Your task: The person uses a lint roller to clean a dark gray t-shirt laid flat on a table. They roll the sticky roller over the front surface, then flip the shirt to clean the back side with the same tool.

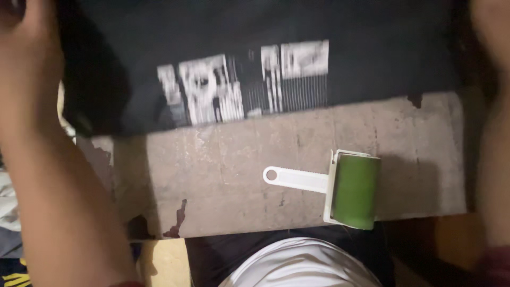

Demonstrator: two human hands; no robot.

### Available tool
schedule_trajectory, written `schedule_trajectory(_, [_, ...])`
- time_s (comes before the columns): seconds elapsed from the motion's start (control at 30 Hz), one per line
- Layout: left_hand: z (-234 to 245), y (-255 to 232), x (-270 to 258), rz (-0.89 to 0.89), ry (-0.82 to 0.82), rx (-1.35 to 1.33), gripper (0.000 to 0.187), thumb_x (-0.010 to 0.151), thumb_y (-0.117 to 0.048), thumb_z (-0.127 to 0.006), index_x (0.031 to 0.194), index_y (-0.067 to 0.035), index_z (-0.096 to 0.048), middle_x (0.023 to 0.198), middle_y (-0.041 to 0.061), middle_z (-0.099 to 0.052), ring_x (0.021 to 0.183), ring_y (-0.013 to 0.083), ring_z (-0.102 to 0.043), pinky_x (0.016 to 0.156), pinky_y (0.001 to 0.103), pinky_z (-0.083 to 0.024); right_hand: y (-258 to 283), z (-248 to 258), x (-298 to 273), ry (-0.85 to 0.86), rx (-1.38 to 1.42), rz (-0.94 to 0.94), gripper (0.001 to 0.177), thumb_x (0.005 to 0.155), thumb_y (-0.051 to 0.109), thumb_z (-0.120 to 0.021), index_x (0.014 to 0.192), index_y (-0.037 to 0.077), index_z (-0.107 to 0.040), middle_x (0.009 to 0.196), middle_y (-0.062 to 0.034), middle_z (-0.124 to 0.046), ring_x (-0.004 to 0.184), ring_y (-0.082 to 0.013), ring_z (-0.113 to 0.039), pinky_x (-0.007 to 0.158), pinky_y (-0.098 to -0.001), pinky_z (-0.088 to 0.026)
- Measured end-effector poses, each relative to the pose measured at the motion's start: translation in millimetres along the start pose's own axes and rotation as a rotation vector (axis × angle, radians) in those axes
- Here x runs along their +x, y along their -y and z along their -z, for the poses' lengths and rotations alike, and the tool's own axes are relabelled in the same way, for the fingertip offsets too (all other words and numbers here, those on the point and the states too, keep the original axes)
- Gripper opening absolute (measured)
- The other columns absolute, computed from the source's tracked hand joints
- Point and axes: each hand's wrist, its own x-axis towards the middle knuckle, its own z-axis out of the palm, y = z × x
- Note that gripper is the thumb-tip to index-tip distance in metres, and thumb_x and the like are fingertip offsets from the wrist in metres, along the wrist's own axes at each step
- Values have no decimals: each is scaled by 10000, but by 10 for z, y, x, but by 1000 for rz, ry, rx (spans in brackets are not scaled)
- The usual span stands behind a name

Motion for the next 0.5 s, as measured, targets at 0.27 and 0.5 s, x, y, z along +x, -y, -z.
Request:
schedule_trajectory(0.27, [95, -384, -202, -30, -155, -759, 443, 1148, -88, -665, 1500, 77, -452, 1490, 266, -556, 1429, 390, -544, 1240, 438, -427, 561, 58, -5, -39, -164, 4, 484, 1064, 250, -725, 1391, -54, -537, 1382, -274, -600, 1292, -400, -617, 1075, -475, -522])
schedule_trajectory(0.5, [638, -746, -932, 376, 198, -774, 730, 1072, -281, -726, 1603, 80, -379, 1530, 296, -527, 1414, 384, -549, 1149, 430, -438, 712, 288, -561, 66, -31, -88, 767, 982, 320, -816, 1519, -103, -470, 1483, -319, -481, 1411, -454, -522, 1181, -511, -447])
